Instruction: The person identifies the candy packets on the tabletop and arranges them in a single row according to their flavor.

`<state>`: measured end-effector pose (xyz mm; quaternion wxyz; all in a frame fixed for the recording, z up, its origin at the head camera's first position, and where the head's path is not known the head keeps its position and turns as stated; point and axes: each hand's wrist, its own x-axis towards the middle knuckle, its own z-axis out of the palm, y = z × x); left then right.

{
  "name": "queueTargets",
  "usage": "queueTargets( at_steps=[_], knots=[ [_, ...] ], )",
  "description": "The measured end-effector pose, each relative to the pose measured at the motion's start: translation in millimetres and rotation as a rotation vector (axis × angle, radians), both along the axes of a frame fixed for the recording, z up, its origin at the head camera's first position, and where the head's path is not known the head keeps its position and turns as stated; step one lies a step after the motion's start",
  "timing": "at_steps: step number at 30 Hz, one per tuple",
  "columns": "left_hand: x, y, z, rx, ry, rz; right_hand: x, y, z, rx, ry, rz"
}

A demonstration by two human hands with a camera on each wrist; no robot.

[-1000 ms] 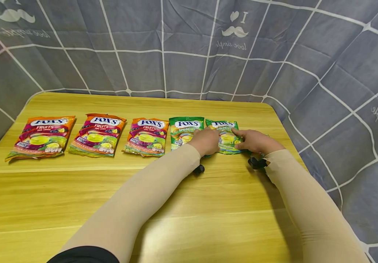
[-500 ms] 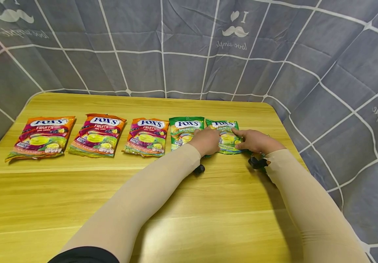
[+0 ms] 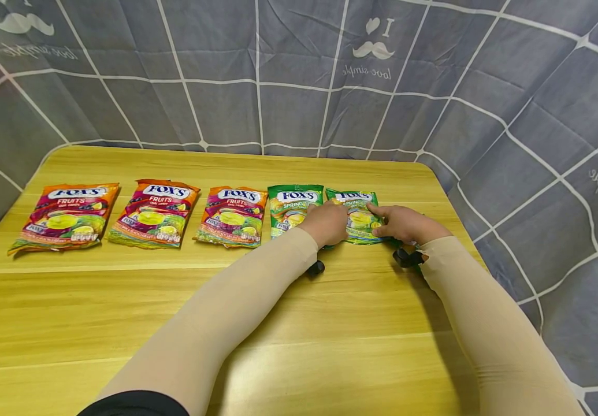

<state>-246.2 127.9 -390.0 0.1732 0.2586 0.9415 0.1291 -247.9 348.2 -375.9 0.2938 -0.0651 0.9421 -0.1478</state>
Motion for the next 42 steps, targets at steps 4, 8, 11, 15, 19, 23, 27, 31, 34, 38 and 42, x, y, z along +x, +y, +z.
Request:
queueTargets(
  at_steps=[4,8,11,15,19,23,27,31,34,38,42],
  knots=[
    [0.3,0.6,-0.2,0.000,0.001,0.000,0.6,0.0,0.3,0.005,-0.001,0.003],
    [-0.1,1.0,-0.4,-0.004,0.007,-0.005,0.6,0.0,0.0,0.011,0.007,0.008],
    [-0.6,1.2,-0.6,-0.009,0.003,-0.005,0.4,0.4,-0.3,0.013,0.015,0.015],
    [-1.3,1.4,-0.3,-0.012,-0.004,-0.002,0.2,0.2,-0.4,0.003,0.011,0.011],
    [-1.3,1.3,0.5,-0.013,-0.005,0.002,-0.1,-0.5,-0.4,-0.001,0.007,0.010],
    [-1.1,1.3,0.8,-0.006,-0.006,0.005,-0.7,-0.1,-0.8,0.002,0.001,0.003],
    [-1.4,1.7,0.5,-0.005,-0.005,0.007,-1.3,0.3,-1.0,0.001,-0.009,-0.005],
    [-2.0,1.7,0.0,-0.001,-0.003,0.010,-1.6,0.5,-1.7,0.000,-0.014,-0.002],
    [-1.9,1.6,-0.2,-0.001,-0.002,0.012,-2.3,1.3,-3.0,-0.001,-0.012,0.001],
    [-1.3,1.6,0.2,-0.005,-0.003,0.010,-3.4,2.0,-3.9,-0.006,-0.021,-0.003],
    [-0.7,1.3,0.9,-0.005,-0.002,0.006,-3.1,1.3,-3.6,-0.013,-0.030,-0.011]
  ],
)
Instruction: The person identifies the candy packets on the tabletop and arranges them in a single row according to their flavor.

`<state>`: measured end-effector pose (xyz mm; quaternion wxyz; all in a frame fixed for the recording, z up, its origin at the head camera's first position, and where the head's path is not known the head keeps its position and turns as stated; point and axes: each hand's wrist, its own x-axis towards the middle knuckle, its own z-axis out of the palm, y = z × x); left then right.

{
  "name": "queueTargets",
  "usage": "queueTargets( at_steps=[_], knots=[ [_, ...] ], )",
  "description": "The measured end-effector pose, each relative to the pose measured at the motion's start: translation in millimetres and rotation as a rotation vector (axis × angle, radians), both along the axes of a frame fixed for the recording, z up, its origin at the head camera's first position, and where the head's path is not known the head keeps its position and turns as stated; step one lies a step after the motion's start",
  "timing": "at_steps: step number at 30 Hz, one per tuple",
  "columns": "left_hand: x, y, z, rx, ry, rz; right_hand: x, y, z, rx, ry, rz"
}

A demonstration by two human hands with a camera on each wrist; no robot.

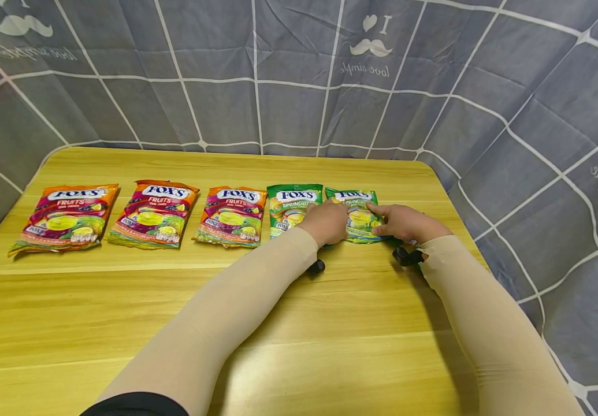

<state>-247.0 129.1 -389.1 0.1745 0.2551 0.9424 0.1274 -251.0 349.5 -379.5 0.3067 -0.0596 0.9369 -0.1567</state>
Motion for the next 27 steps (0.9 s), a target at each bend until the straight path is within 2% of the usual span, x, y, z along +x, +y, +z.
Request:
queueTargets(
  at_steps=[27],
  knots=[
    [2.5,-0.6,0.2,-0.010,0.020,0.005,3.2,-0.5,0.5,0.012,0.056,0.028]
  ],
)
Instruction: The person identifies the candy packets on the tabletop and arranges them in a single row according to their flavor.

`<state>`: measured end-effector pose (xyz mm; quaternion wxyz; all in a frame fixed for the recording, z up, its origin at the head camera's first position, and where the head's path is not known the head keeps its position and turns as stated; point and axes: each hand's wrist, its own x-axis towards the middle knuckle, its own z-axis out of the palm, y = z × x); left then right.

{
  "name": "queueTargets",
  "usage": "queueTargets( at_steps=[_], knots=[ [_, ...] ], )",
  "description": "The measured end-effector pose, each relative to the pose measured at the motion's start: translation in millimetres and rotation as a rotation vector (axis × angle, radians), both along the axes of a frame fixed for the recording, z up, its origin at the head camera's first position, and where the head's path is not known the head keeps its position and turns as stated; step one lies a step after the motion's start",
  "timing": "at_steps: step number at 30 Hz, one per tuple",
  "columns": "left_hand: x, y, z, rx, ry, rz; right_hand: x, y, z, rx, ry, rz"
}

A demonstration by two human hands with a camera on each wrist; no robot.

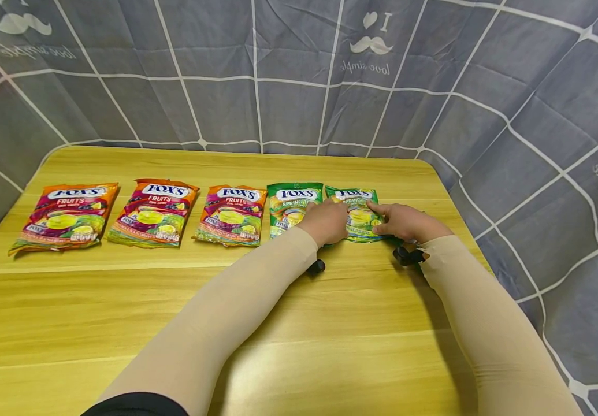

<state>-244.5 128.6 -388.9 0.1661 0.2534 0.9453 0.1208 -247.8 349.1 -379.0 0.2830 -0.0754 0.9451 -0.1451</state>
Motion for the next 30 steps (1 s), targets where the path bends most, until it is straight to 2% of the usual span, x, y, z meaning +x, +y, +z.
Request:
queueTargets(
  at_steps=[30],
  knots=[
    [-0.6,1.8,-2.6,-0.030,0.021,0.001,-2.0,0.7,-2.7,-0.030,-0.012,-0.017]
  ],
)
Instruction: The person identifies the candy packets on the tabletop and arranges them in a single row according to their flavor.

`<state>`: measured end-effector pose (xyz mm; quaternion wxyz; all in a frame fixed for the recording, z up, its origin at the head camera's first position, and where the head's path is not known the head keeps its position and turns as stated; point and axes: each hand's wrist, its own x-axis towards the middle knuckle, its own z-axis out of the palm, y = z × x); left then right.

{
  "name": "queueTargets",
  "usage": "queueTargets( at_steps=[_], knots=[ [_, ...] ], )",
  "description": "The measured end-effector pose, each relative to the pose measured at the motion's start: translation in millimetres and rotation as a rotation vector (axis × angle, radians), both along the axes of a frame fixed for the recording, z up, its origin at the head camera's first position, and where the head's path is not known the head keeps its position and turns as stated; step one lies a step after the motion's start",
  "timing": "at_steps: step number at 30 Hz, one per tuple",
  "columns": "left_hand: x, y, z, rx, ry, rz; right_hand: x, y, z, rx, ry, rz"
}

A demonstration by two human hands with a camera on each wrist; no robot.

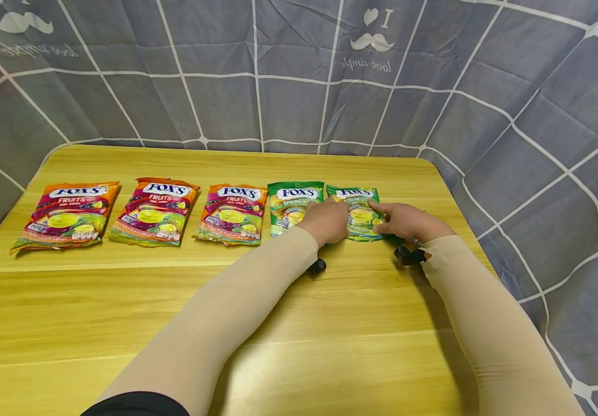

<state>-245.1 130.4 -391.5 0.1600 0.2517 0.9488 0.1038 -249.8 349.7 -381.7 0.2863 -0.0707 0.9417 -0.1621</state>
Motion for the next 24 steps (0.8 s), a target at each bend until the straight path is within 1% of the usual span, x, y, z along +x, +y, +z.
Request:
queueTargets(
  at_steps=[7,16,24],
  knots=[
    [0.2,-0.1,-0.1,0.002,-0.001,0.000,-0.2,0.5,-0.6,0.001,0.008,0.005],
    [1.1,0.2,1.1,-0.019,0.010,0.000,0.1,-0.2,0.9,0.015,0.019,0.021],
    [0.3,0.4,0.9,-0.022,0.005,-0.001,0.2,-0.3,2.3,0.022,0.014,0.015]
  ],
)
